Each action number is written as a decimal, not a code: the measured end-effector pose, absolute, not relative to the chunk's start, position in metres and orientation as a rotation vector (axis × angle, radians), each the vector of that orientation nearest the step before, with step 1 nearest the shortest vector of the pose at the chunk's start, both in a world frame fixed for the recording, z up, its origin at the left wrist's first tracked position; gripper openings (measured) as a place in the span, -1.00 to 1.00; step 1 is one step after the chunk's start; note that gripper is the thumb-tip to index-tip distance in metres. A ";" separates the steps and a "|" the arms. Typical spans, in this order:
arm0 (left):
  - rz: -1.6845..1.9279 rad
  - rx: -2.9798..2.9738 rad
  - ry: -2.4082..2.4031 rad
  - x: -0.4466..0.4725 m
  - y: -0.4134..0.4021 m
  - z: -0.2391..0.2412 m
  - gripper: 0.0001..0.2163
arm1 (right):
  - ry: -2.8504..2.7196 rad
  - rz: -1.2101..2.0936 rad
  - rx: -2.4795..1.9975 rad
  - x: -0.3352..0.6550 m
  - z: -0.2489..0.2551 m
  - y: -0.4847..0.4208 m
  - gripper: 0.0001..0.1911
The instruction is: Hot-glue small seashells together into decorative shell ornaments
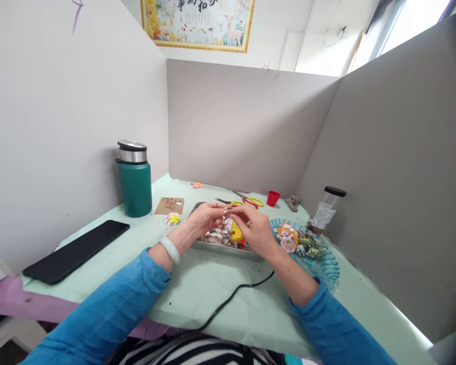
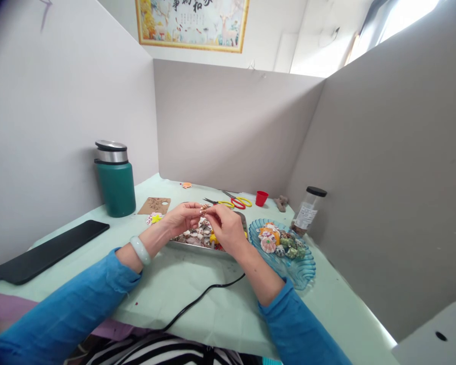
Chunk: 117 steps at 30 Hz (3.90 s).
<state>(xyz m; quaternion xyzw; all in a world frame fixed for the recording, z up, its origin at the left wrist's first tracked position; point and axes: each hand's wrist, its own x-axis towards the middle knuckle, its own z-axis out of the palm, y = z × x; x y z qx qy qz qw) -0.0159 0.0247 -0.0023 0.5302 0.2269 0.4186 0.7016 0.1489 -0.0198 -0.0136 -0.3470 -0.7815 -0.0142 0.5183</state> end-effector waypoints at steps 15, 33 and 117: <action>0.944 1.261 0.536 -0.018 0.019 0.004 -0.80 | -1.927 -0.041 -0.845 0.156 -0.009 -0.023 -0.85; 1.062 1.610 0.701 -0.014 0.019 0.000 -0.83 | -1.899 -0.202 -0.895 0.162 -0.006 -0.019 -0.86; 0.670 1.209 0.378 -0.023 0.021 0.002 -0.76 | -1.668 0.775 -0.817 0.151 -0.009 -0.018 -0.78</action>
